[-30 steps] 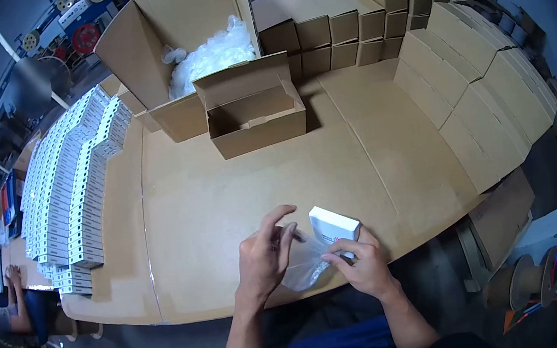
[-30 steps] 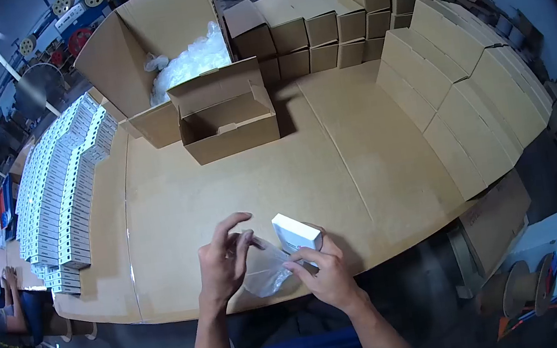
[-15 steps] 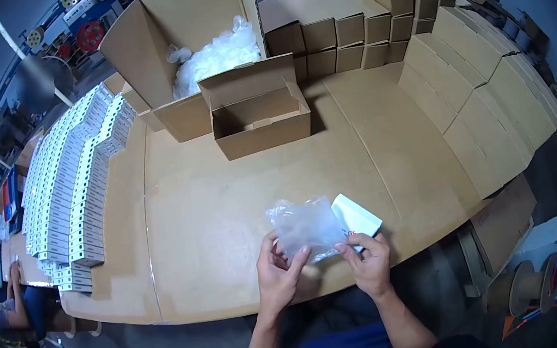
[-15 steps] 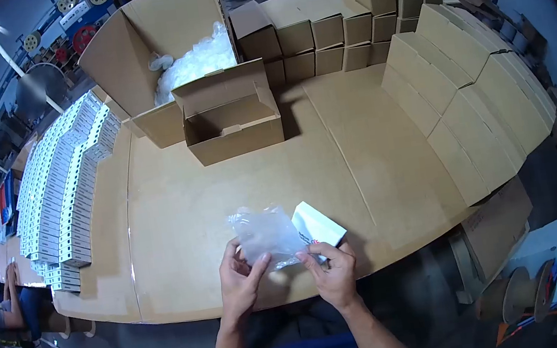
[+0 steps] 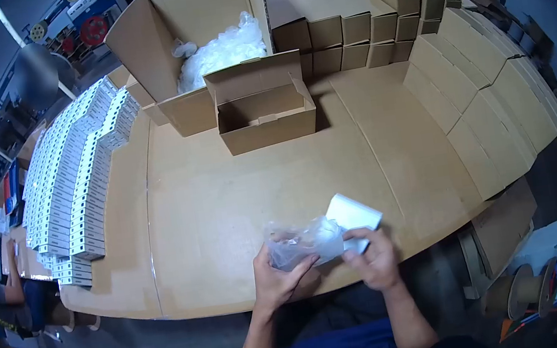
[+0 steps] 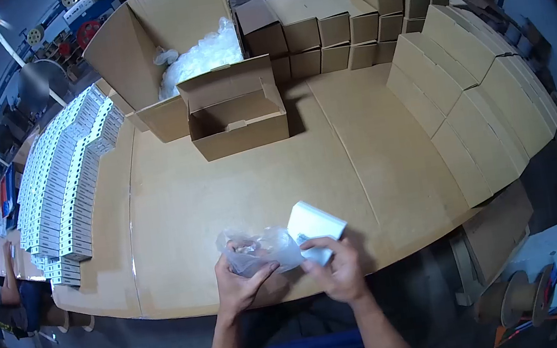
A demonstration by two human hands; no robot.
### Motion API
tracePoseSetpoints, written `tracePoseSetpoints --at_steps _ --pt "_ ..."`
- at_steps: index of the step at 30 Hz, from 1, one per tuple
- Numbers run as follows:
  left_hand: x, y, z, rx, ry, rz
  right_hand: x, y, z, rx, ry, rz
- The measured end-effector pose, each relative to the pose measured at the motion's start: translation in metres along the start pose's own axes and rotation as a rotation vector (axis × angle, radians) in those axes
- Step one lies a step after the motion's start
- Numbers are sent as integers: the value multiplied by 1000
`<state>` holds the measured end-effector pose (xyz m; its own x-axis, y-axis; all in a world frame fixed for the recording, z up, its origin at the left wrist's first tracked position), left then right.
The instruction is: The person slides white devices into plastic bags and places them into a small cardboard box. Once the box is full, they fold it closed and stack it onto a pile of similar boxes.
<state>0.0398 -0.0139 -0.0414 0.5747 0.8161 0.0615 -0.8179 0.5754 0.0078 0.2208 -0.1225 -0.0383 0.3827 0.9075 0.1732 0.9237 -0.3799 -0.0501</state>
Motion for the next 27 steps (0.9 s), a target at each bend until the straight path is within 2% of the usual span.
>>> tracePoseSetpoints --at_steps 1,3,4,5,7,11,16,20,23,27 --pt "-3 1 -3 -13 4 -8 6 8 -9 58 32 -2" --pt "-8 1 -4 73 -24 -5 15 26 -24 -167 29 91" --pt "-9 0 -4 115 -41 -10 22 30 -40 -197 118 104" --pt "-11 -2 -4 115 -30 -25 27 28 -48 10 173 122" --pt "-13 -6 -4 110 -15 -51 42 26 -72 30 384 26" --pt "-15 -13 1 108 -21 -85 70 19 -96 -59 542 -289" --pt "-16 -13 9 103 -20 -78 80 15 -98 -112 456 -511" --pt "-14 -13 14 135 -69 -49 81 11 -100 -146 524 -485" --pt "-15 -13 14 202 -47 -26 81 9 -111 -266 431 -546" --pt "-14 -17 11 213 -45 -2 85 -2 -113 -354 408 -514"
Point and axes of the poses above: each hand's wrist, its own x-axis towards the middle knuckle, its own y-axis out of the back of the hand, z = x × y, the point moved 3 cm from there along x, towards the middle knuckle, and after that the axes turned 7 degrees about -z, right-handed, at the moved point
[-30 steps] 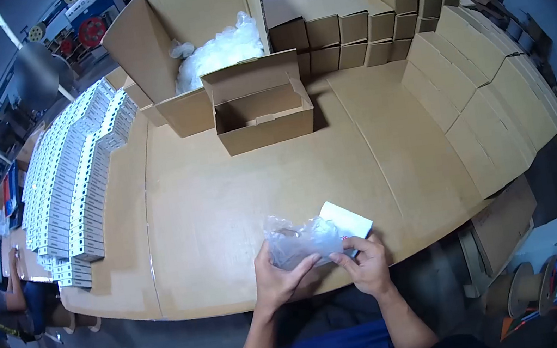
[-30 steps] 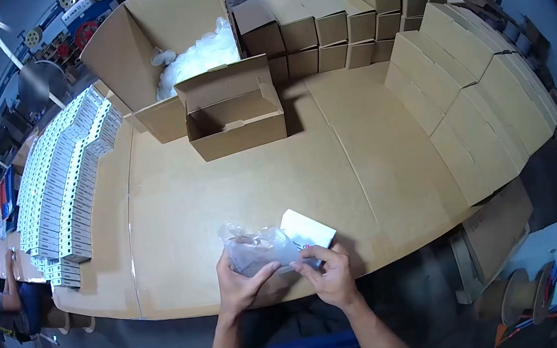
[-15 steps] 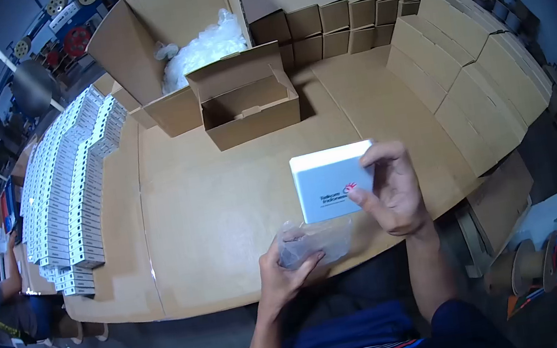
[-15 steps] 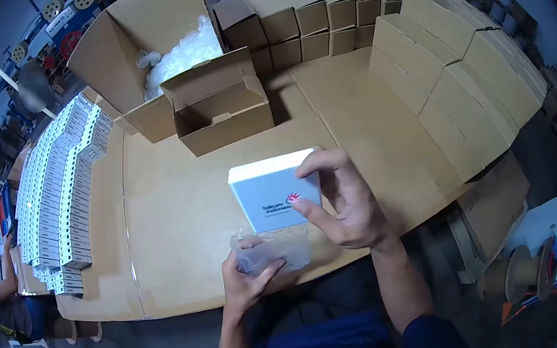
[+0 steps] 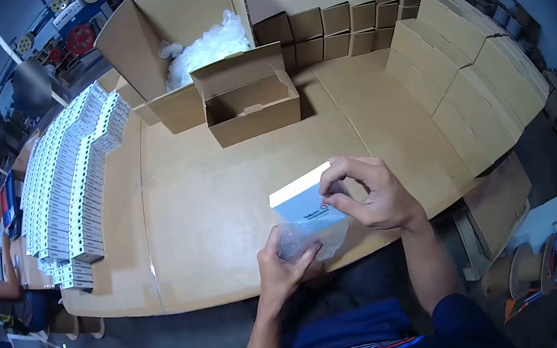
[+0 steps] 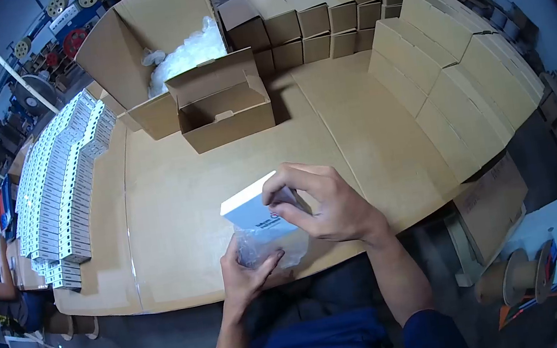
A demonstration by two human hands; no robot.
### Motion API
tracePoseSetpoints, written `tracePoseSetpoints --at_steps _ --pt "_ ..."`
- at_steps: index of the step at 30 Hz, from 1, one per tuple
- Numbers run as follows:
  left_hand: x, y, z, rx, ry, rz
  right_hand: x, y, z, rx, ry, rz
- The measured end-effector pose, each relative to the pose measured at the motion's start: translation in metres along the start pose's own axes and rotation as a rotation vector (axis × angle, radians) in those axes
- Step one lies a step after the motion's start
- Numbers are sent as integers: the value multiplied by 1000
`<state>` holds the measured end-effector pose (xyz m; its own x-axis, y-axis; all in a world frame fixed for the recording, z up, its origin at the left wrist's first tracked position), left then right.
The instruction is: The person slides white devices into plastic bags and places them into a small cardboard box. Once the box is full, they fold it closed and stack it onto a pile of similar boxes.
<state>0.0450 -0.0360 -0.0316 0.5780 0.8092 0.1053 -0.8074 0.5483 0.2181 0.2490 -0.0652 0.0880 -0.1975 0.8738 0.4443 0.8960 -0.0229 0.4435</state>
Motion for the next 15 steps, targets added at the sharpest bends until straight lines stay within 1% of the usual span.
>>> tracePoseSetpoints --at_steps 3,7,10,11,14,15 --pt "-1 -3 0 -8 -8 7 5 -5 0 4 -55 24" --pt "-1 -3 -4 -54 -35 2 2 -10 18 164 -99 52" --pt "-1 1 -8 -121 27 -43 -3 -12 26 233 -160 44" --pt "-1 1 -9 -140 25 -42 -3 -12 26 257 -172 56" --pt "-3 1 -10 -190 38 -43 -4 -16 29 356 -159 195" --pt "-4 0 -11 -202 54 -43 -4 -17 29 353 -164 177"
Point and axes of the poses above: each hand's wrist, its own x-axis towards the middle knuckle, its own y-axis out of the back of the hand, z = x × y, the point moved 3 cm from there along x, towards the middle knuckle, and after that the axes turned 7 degrees about -z, right-handed, at the moved point
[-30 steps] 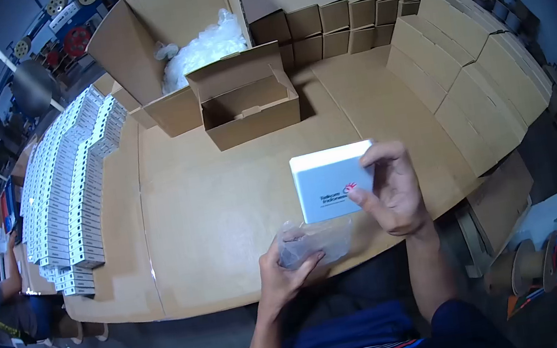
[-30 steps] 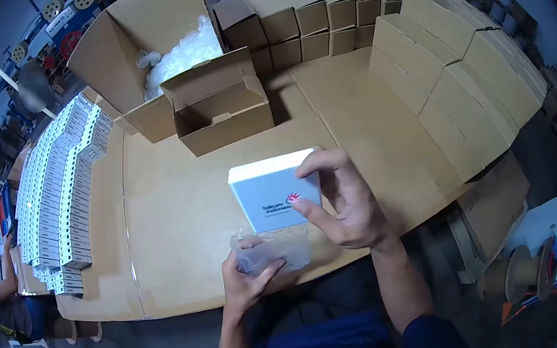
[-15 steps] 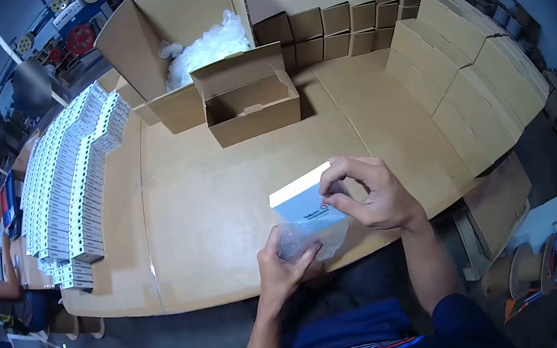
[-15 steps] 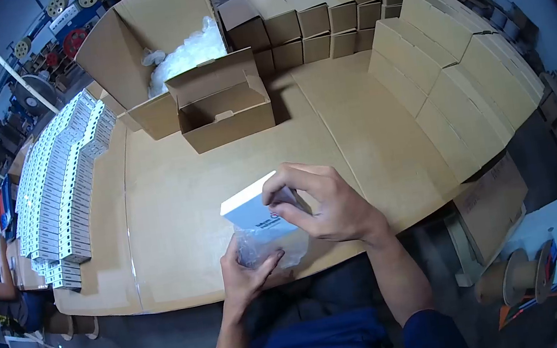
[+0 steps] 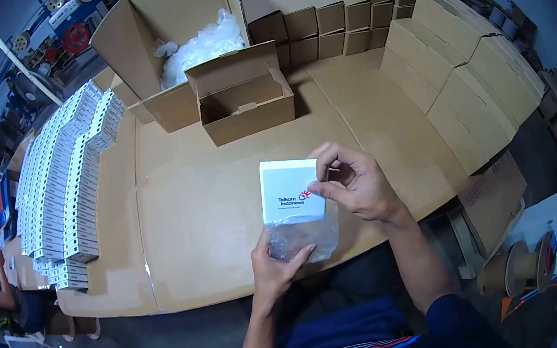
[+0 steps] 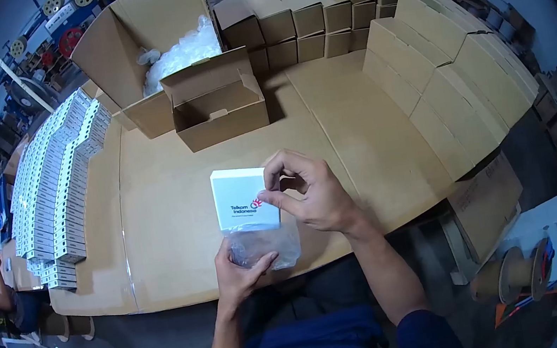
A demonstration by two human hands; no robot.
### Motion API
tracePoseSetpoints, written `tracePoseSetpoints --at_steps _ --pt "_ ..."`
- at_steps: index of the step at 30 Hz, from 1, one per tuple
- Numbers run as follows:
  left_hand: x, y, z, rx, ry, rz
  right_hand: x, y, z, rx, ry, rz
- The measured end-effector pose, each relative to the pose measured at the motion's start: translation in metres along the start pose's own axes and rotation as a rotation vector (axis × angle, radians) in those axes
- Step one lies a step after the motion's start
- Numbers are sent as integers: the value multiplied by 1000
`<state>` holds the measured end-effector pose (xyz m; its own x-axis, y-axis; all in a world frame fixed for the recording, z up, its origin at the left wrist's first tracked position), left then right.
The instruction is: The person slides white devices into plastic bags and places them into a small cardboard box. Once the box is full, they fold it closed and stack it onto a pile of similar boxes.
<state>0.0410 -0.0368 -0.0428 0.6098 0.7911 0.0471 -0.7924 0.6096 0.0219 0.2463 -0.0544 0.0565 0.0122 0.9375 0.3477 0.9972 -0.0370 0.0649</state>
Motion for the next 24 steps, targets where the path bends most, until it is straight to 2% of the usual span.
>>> tracePoseSetpoints --at_steps 7,10,13,14,17,18,21,24 --pt "3 4 1 -30 -41 17 -6 8 7 -63 -108 -40" --pt "-3 1 1 -119 90 -13 -5 7 17 -121 -111 -42" --pt "-2 1 -19 -392 -5 58 -7 0 26 -164 -176 -40" --pt "-2 3 -27 -334 34 55 -9 -2 29 -168 -210 -37" --pt "-1 -1 -30 -508 71 142 -17 -3 38 -61 -139 -72" --pt "-2 0 -33 -504 75 177 -20 -3 36 131 -160 5" --pt "1 3 -39 -513 29 261 -47 -1 63 319 -270 51" --pt "4 4 -38 -514 -6 235 -65 -22 88 420 -323 168"
Point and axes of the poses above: each hand's wrist, its own x-axis towards the middle knuckle, its own y-axis out of the back of the hand, z = x × y, the point moved 3 cm from there along x, towards the middle knuckle, and after that the axes turned 7 degrees about -z, right-handed, at the moved point
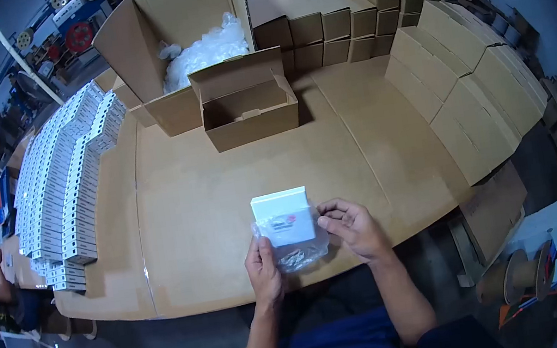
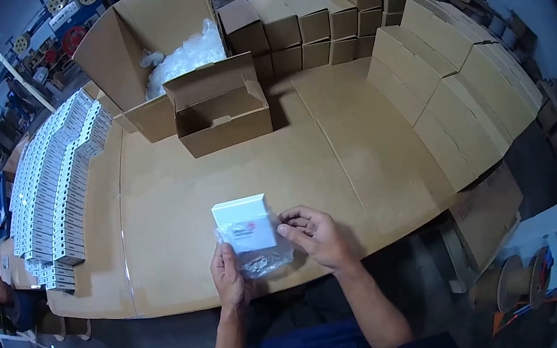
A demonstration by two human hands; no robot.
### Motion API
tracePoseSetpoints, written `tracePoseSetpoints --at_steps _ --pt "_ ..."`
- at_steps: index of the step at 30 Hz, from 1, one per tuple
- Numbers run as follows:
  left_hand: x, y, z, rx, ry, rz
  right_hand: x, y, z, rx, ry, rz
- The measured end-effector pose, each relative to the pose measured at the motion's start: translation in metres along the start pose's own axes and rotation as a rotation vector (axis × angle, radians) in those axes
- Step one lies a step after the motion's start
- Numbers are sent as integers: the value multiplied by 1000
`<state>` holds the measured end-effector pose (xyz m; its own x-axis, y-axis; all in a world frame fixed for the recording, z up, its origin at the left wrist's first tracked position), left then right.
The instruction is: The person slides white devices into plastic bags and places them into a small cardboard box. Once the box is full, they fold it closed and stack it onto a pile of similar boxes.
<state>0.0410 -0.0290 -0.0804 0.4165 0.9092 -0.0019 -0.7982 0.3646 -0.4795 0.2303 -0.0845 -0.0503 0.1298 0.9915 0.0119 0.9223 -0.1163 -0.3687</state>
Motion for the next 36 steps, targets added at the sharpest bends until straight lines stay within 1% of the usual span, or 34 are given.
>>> tracePoseSetpoints --at_steps 2,4,5,7,8,10,11,13,16,18,19,20,21,24,26,27,29,31,32,35,36 --pt "1 4 -3 36 -45 -15 0 -5 9 80 4 109" --pt "4 8 -5 109 -97 -19 1 -3 9 111 32 89" --pt "3 11 -5 195 -84 -34 1 -2 9 124 43 79" --pt "1 14 3 363 -56 -61 2 -1 5 45 95 79" --pt "1 13 7 387 -54 -75 3 1 5 17 123 80" --pt "3 -3 24 390 -111 -48 4 0 5 -15 150 86" --pt "4 -8 28 392 -141 -36 3 0 8 28 142 75" --pt "7 -5 18 338 -217 -42 4 3 14 115 132 56" --pt "8 -5 12 176 -175 -18 4 -3 13 228 144 19" --pt "12 0 7 65 -139 -3 1 -17 -2 118 128 -59" --pt "13 1 9 51 -131 -46 0 -22 -7 63 119 -96" --pt "14 1 11 38 -122 -90 -2 -19 -6 -51 47 -80" --pt "14 1 12 25 -113 -133 -2 -17 -4 -65 69 -61" --pt "15 0 19 74 -194 -304 -2 -17 2 -87 158 -8" --pt "11 -6 24 247 -95 -283 -4 -18 2 -81 249 35" --pt "8 -9 25 333 -40 -270 -4 -18 4 -108 253 20" --pt "6 -8 23 222 21 -210 -4 -18 7 -163 263 -14" --pt "3 -12 20 93 88 -177 -4 -17 3 -236 221 -14" --pt "3 -13 16 53 54 -122 -5 -16 1 -272 197 -11" --pt "3 -14 21 191 95 -69 -6 -10 -9 -354 231 -55" --pt "3 -16 24 216 84 -59 -8 -8 -10 -361 105 -3"
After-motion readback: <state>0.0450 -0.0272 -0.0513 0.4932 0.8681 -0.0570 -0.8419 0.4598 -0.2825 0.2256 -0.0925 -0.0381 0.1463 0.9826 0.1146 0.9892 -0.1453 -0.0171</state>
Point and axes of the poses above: each hand's wrist, its own x-axis towards the middle knuckle, its own y-axis out of the back of the hand, z = x × y, the point moved 3 cm from there along x, towards the middle knuckle, and after that the axes turned 7 degrees about -z, right-handed, at the moved point
